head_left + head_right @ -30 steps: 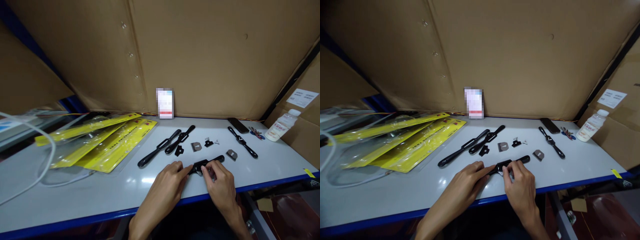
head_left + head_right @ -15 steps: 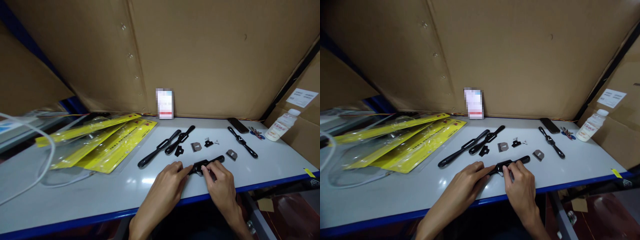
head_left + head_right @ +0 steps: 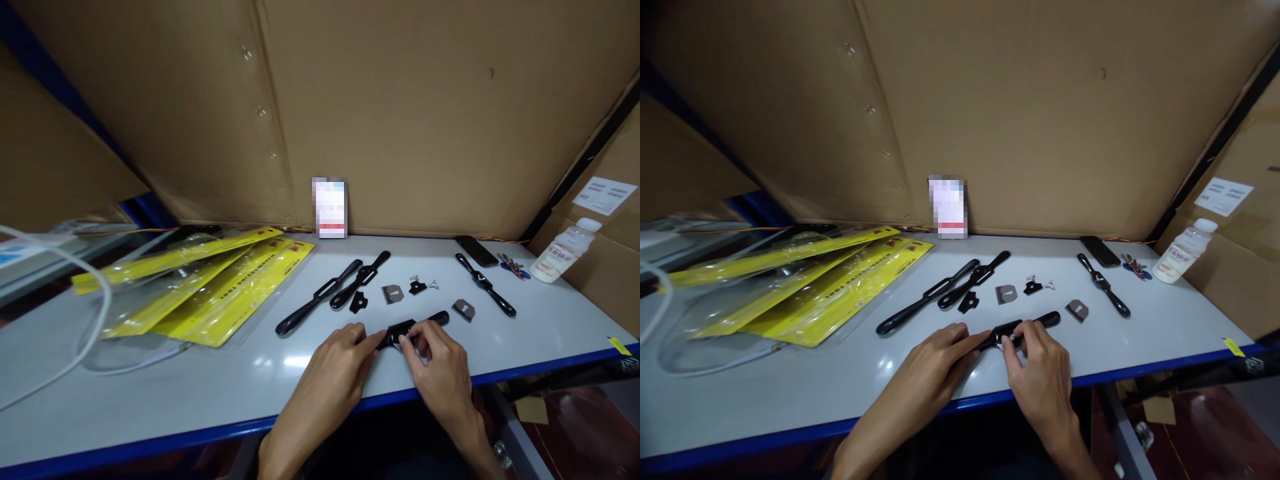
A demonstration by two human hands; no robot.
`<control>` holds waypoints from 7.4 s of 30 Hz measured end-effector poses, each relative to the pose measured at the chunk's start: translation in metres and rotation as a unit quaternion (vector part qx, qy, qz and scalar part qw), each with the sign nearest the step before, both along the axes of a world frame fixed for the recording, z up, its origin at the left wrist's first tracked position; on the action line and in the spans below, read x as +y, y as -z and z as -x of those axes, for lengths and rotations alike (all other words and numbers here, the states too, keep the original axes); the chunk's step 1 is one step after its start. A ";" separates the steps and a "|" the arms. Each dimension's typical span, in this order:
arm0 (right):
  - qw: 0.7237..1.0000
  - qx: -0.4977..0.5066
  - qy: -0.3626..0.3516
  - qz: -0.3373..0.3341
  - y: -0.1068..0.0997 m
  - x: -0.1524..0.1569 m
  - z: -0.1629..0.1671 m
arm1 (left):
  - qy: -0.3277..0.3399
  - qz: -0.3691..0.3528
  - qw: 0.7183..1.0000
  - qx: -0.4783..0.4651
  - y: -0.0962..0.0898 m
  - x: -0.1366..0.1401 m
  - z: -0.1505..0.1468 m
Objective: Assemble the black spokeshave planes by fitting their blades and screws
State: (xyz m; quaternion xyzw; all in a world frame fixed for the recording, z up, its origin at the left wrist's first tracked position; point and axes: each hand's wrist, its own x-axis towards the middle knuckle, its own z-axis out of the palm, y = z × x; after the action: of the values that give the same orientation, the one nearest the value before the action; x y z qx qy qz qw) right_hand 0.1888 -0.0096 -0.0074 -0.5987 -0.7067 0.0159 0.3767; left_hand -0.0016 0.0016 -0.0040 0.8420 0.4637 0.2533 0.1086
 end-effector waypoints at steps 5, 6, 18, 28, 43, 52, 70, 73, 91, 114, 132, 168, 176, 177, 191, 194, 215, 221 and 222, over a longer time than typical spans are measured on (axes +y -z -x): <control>0.998 0.012 -0.051 0.026 -0.004 -0.002 -0.002 | 0.001 0.006 1.000 -0.001 0.001 0.001 0.000; 0.997 0.019 -0.063 0.029 -0.004 -0.002 -0.003 | 0.002 0.007 1.000 0.000 0.000 0.001 0.000; 1.000 0.004 -0.004 -0.009 0.002 0.001 -0.002 | -0.001 0.002 1.000 -0.006 0.001 0.001 0.000; 1.000 0.003 0.005 -0.001 -0.002 -0.001 0.000 | 0.001 -0.028 1.000 -0.015 0.000 0.000 0.000; 0.996 0.041 -0.077 0.033 -0.007 -0.003 -0.003 | 0.003 -0.006 1.000 -0.009 -0.003 0.000 0.000; 0.998 0.063 -0.014 0.016 -0.002 -0.001 -0.003 | 0.001 -0.009 1.000 -0.009 0.000 0.000 0.001; 0.996 0.032 -0.081 0.020 -0.005 -0.003 -0.002 | 0.002 0.008 1.000 0.000 -0.003 0.000 0.001; 0.997 0.036 -0.073 0.016 -0.004 -0.002 -0.002 | 0.002 -0.005 1.000 -0.010 -0.003 0.000 0.000; 0.997 -0.020 0.066 -0.020 0.003 0.000 0.001 | 0.004 -0.006 1.000 -0.015 0.002 0.000 0.001; 1.000 0.017 -0.011 -0.003 0.002 0.000 -0.001 | 0.000 0.002 1.000 -0.011 0.004 0.001 0.003; 0.998 0.004 -0.048 0.030 -0.005 -0.003 0.002 | 0.006 -0.033 0.999 -0.034 0.019 0.011 0.010; 0.995 -0.095 -0.018 0.012 -0.002 -0.005 0.013 | 0.012 -0.112 0.994 0.007 0.038 0.028 0.033; 0.996 -0.090 -0.016 0.001 0.000 -0.005 0.012 | 0.005 -0.088 0.996 0.000 0.036 0.025 0.030; 0.996 -0.089 -0.017 -0.001 0.000 -0.005 0.012 | 0.006 -0.076 0.997 -0.006 0.032 0.023 0.027; 0.996 -0.081 -0.024 -0.028 0.000 -0.004 0.009 | -0.006 -0.030 0.999 -0.034 0.017 0.013 0.013; 0.996 -0.069 -0.027 -0.043 0.001 -0.003 0.008 | -0.013 -0.021 0.999 -0.042 0.014 0.010 0.009; 0.995 -0.011 -0.070 -0.064 0.001 -0.003 0.000 | -0.010 -0.001 1.000 -0.013 -0.002 -0.001 0.003; 0.998 0.027 -0.023 -0.045 0.003 -0.002 -0.002 | -0.003 0.016 1.000 0.001 -0.005 0.000 0.003; 0.999 0.028 -0.012 -0.038 0.003 -0.002 -0.003 | -0.002 0.018 1.000 0.001 -0.006 0.000 0.003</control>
State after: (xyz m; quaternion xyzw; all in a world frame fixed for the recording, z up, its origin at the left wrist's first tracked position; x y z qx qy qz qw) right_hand 0.1913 -0.0117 -0.0105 -0.5748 -0.7029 0.0108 0.4188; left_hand -0.0048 0.0012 0.0018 0.8392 0.4702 0.2445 0.1223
